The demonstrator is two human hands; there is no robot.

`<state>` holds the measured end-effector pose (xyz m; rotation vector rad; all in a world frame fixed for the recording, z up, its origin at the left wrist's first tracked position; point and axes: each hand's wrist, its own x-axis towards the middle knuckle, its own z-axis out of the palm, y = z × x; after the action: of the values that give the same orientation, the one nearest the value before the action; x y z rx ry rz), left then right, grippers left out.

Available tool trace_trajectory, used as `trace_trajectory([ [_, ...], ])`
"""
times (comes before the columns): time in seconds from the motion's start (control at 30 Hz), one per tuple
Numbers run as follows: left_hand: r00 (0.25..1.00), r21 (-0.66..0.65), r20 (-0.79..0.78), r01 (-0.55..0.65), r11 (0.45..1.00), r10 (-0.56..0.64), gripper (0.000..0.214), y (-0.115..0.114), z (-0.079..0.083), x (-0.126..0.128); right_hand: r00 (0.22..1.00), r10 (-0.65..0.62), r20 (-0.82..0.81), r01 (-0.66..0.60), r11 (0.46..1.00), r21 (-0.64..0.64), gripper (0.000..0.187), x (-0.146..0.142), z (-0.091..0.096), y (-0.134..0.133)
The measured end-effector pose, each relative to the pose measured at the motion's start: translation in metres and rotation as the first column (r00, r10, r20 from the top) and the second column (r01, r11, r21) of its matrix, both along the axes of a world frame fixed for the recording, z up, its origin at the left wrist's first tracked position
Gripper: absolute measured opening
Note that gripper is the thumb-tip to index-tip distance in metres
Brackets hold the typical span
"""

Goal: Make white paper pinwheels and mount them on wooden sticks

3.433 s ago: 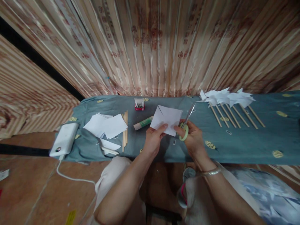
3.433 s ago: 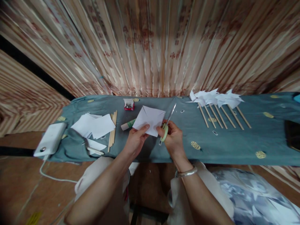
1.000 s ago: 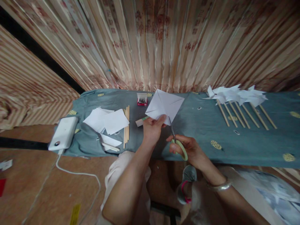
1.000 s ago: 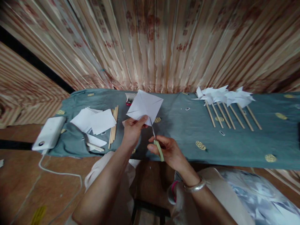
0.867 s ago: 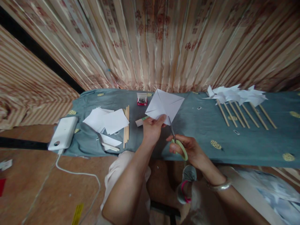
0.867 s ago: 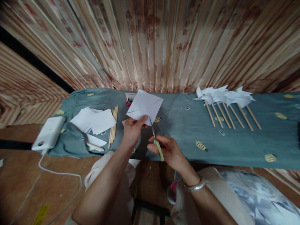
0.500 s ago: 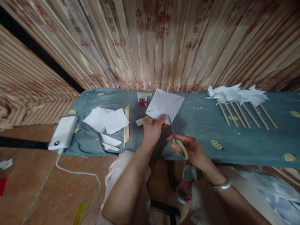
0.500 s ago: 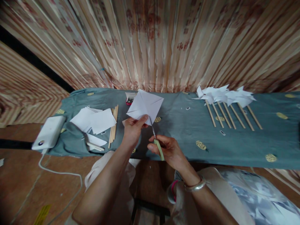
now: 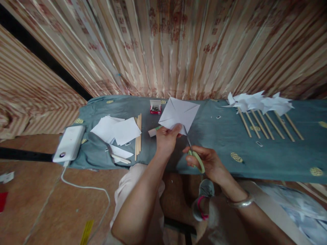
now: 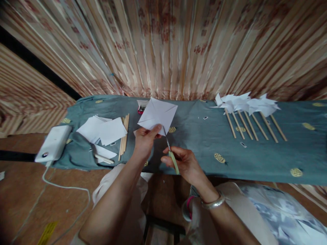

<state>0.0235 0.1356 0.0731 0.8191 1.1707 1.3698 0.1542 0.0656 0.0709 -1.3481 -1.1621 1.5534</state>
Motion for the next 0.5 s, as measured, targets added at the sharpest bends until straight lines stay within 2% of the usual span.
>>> trace_trajectory([
  [0.5,1.0,0.03,-0.015,-0.014,0.999,0.015,0.021,0.0002,-0.0007,-0.0019,1.0,-0.017,-0.017,0.017,1.0,-0.002,0.045,0.0005,-0.0018,0.0001],
])
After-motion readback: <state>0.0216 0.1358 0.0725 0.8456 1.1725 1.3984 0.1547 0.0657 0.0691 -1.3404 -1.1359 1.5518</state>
